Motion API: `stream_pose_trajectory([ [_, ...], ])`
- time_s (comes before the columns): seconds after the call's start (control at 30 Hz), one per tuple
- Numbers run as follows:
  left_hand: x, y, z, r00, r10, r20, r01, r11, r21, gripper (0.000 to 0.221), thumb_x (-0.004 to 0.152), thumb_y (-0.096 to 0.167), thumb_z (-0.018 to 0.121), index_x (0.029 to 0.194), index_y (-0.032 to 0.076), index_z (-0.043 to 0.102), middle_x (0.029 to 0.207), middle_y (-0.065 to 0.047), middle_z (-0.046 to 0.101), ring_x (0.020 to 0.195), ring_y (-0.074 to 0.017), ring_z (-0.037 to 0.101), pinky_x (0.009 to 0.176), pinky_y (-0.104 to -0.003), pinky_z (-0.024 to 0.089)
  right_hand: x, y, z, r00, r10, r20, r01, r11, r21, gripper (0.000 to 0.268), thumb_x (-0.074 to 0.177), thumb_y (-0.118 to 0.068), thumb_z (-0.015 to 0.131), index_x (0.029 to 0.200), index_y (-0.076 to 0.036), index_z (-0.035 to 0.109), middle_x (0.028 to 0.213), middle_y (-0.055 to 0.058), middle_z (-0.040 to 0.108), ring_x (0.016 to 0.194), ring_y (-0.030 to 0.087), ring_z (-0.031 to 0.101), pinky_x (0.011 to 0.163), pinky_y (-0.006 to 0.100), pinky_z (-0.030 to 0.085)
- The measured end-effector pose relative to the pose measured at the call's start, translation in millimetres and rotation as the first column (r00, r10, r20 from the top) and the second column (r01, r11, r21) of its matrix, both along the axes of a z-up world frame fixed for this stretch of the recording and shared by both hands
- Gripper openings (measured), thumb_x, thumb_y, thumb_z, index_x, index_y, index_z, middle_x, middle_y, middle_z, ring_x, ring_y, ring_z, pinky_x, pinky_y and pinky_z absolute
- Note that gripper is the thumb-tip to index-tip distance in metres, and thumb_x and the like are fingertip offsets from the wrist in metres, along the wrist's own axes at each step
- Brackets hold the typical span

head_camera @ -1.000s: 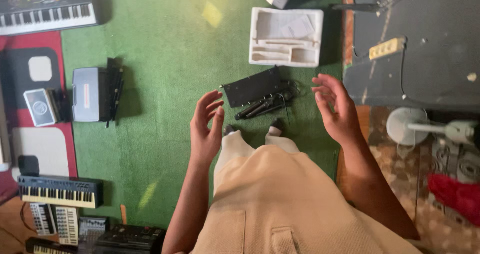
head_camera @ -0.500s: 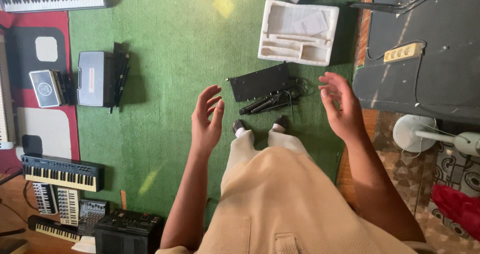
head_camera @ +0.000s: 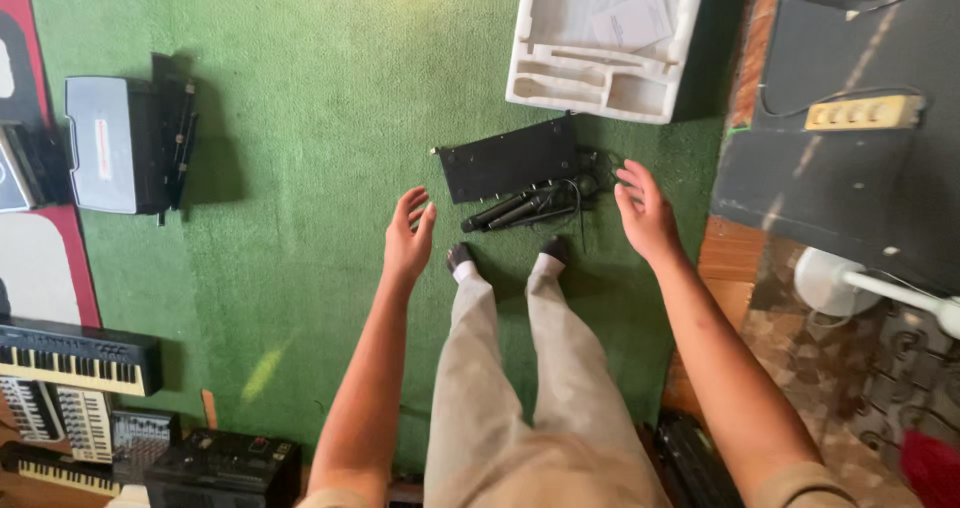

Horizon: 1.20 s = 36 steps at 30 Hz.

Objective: The person places an electronic unit into a hard-shell case and then fits a foam insert into another case.

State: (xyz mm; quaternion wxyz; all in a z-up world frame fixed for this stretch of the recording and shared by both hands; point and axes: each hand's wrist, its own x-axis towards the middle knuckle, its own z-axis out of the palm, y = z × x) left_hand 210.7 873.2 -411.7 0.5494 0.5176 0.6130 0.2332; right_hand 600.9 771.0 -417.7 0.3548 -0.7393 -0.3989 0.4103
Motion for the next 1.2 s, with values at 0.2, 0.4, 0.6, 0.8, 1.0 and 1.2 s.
stream_pose_trajectory([
  [0.2, -8.4, -3.1, -149.9, 0.992, 0.054, -0.110, -0.065, 0.993, -0.100, 0.054, 0.098, 0.038, 0.062, 0.144, 0.009, 0.053, 0.140, -0.015, 0.064, 0.122, -0.0283, 0.067, 0.099, -0.042, 0.054, 14.9, -2.1, -154.6, 0.998, 0.031, 0.061, -0.023, 0.991, -0.135, 0.048, 0.104, -0.018, 0.059, 0.149, -0.006, 0.047, 0.143, 0.017, 0.062, 0.125, 0.028, 0.065, 0.098, 0.040, 0.054],
  [0.4, -23.8, -15.9, -285.1, 0.982, -0.003, -0.188, -0.033, 0.981, -0.192, 0.062, 0.097, 0.043, 0.064, 0.148, 0.012, 0.050, 0.143, -0.017, 0.062, 0.125, -0.0305, 0.065, 0.102, -0.042, 0.053, 20.6, -11.5, -289.8, 0.997, 0.072, 0.010, -0.068, 0.977, -0.201, 0.055, 0.104, -0.020, 0.061, 0.154, -0.008, 0.041, 0.149, 0.019, 0.057, 0.131, 0.030, 0.061, 0.104, 0.041, 0.052],
  [0.6, -26.5, -13.8, -391.8, 0.941, -0.132, -0.311, 0.061, 0.972, -0.227, 0.073, 0.095, 0.045, 0.066, 0.155, 0.013, 0.041, 0.146, -0.023, 0.056, 0.133, -0.0394, 0.056, 0.109, -0.046, 0.044, 15.7, -11.6, -396.1, 0.991, 0.118, 0.060, -0.105, 0.976, -0.192, 0.064, 0.102, -0.022, 0.063, 0.158, -0.006, 0.035, 0.151, 0.023, 0.053, 0.137, 0.032, 0.057, 0.113, 0.045, 0.045],
  [0.8, -20.7, -12.8, -462.2, 0.908, -0.160, -0.387, 0.042, 0.954, -0.296, 0.073, 0.094, 0.047, 0.063, 0.155, 0.015, 0.042, 0.147, -0.023, 0.056, 0.137, -0.0418, 0.052, 0.112, -0.046, 0.042, 30.1, 5.1, -459.8, 0.988, 0.112, 0.110, -0.072, 0.947, -0.313, 0.067, 0.102, -0.025, 0.065, 0.159, -0.006, 0.034, 0.155, 0.023, 0.049, 0.139, 0.033, 0.055, 0.113, 0.042, 0.045],
  [1.0, -13.7, 4.0, -515.8, 0.894, -0.176, -0.411, 0.040, 0.947, -0.318, 0.077, 0.094, 0.049, 0.063, 0.157, 0.013, 0.038, 0.148, -0.025, 0.054, 0.138, -0.0425, 0.050, 0.113, -0.047, 0.040, 36.1, 31.8, -492.4, 0.974, 0.187, 0.128, -0.099, 0.860, -0.500, 0.076, 0.098, -0.033, 0.064, 0.160, -0.008, 0.027, 0.158, 0.023, 0.042, 0.142, 0.035, 0.047, 0.114, 0.046, 0.039],
  [1.2, -16.3, 17.4, -556.1, 0.867, -0.157, -0.472, -0.036, 0.927, -0.374, 0.084, 0.092, 0.055, 0.062, 0.159, 0.014, 0.033, 0.151, -0.025, 0.050, 0.140, -0.0427, 0.047, 0.114, -0.047, 0.039, 41.7, 47.8, -516.4, 0.965, 0.195, 0.174, -0.082, 0.860, -0.504, 0.080, 0.099, -0.038, 0.065, 0.162, -0.007, 0.026, 0.159, 0.028, 0.039, 0.146, 0.041, 0.041, 0.119, 0.046, 0.036],
])
